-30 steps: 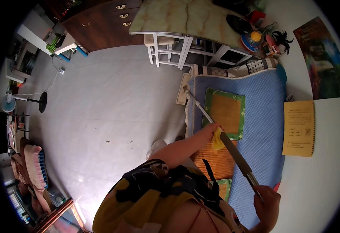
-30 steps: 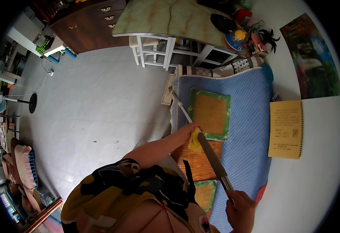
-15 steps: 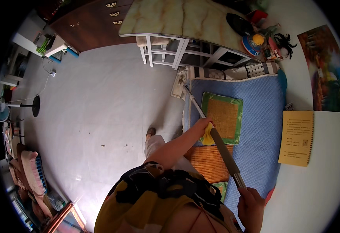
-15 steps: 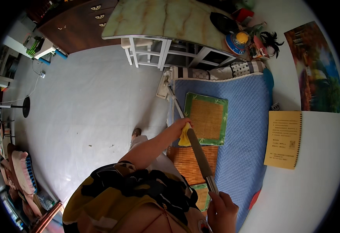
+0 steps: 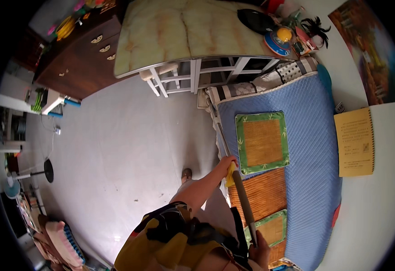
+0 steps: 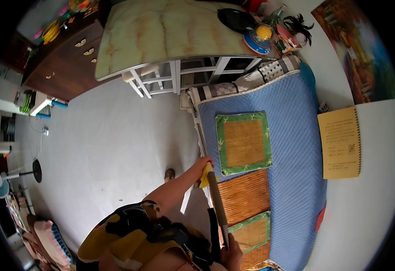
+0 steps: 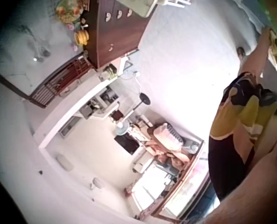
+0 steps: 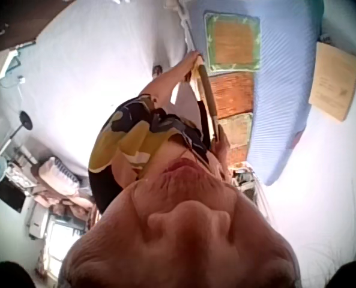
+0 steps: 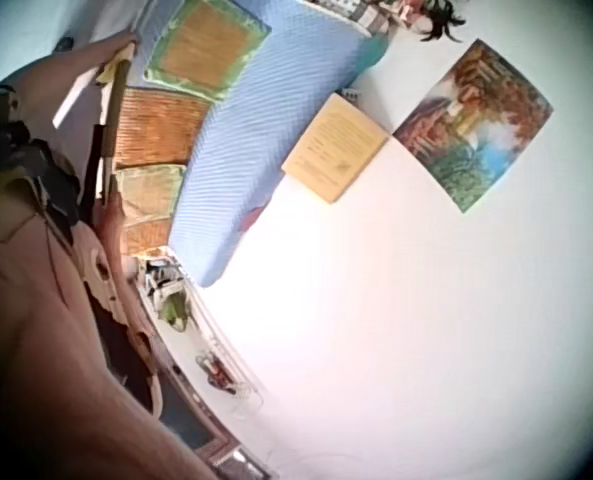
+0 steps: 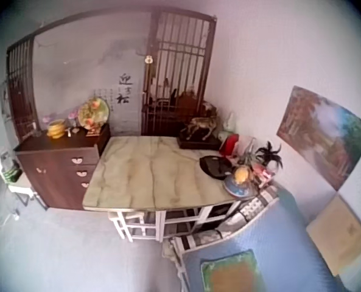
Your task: The person mops the floor using a flat mop, pushing and pulling it across the floor surface around furniture including a bed, under a table, and near a fan.
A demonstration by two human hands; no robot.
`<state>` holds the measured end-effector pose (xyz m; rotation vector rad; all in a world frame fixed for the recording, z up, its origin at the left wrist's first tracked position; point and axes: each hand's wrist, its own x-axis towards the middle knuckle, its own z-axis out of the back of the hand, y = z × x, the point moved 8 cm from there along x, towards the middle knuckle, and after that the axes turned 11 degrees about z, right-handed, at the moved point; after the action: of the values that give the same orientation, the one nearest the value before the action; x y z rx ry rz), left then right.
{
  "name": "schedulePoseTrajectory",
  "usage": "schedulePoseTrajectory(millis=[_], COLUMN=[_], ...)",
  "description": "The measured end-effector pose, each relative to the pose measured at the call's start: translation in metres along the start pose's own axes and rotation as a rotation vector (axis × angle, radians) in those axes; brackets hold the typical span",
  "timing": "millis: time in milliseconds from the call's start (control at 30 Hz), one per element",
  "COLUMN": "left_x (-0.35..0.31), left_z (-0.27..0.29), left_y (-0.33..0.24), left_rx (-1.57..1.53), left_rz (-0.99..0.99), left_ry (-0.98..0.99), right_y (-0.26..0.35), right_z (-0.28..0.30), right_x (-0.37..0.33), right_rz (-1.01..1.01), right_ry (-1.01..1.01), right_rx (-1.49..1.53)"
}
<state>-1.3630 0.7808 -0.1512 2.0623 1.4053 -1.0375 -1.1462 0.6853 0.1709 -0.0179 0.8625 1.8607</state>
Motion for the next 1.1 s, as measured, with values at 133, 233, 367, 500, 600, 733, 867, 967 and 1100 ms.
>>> schedulePoseTrajectory(millis=[133, 233, 367, 500, 600, 733, 867, 967, 1100], left_x=[0.02, 0.042, 0.048, 0.025, 0.023, -0.008, -0.049, -0.076, -0.136], left_z=[0.036, 0.073, 0.091, 0.073, 0.081, 0.045, 0.036, 0.033, 0.04], left_y=[-0.009, -0.037, -0.052, -0.028, 0.001, 0.053, 0.084, 0.106, 0.111], left_rx=[0.055, 0.289, 0.446, 0.422, 0.514, 0.438, 0.338, 0.212, 0.151], left_rz=[-0.1, -0.165, -0.174, -0.137, -0.33, -0.193, -0.136, -0.143, -0.186], left_ry=[-0.055, -0.299, -0.47, -0.411, -0.454, -0.389, -0.384, -0.335, -0.518], right_y=[-0.034, -0.037, -0.015, -0.025, -0.013, -0.017, -0.013, -0.004, 0.005], right_z=[-0.074, -0.122, -0.107, -0.092, -0.058, -0.001, 0.036, 0.056, 0.067], right_x=[-0.009, 0.01, 0.007, -0.019, -0.031, -0.066, -0.091, -0.096, -0.097], right_rz=[0.169, 0.188, 0.162, 0.166, 0.134, 0.181, 0.101, 0.17, 0.207], right_ry=[0.003, 0.022, 0.064, 0.163, 0.102, 0.182, 0.39, 0.42, 0.457], right_rx=[-0.171, -0.22, -0.106, -0.066, -0.195, -0.15, 0.037, -0.02, -0.096])
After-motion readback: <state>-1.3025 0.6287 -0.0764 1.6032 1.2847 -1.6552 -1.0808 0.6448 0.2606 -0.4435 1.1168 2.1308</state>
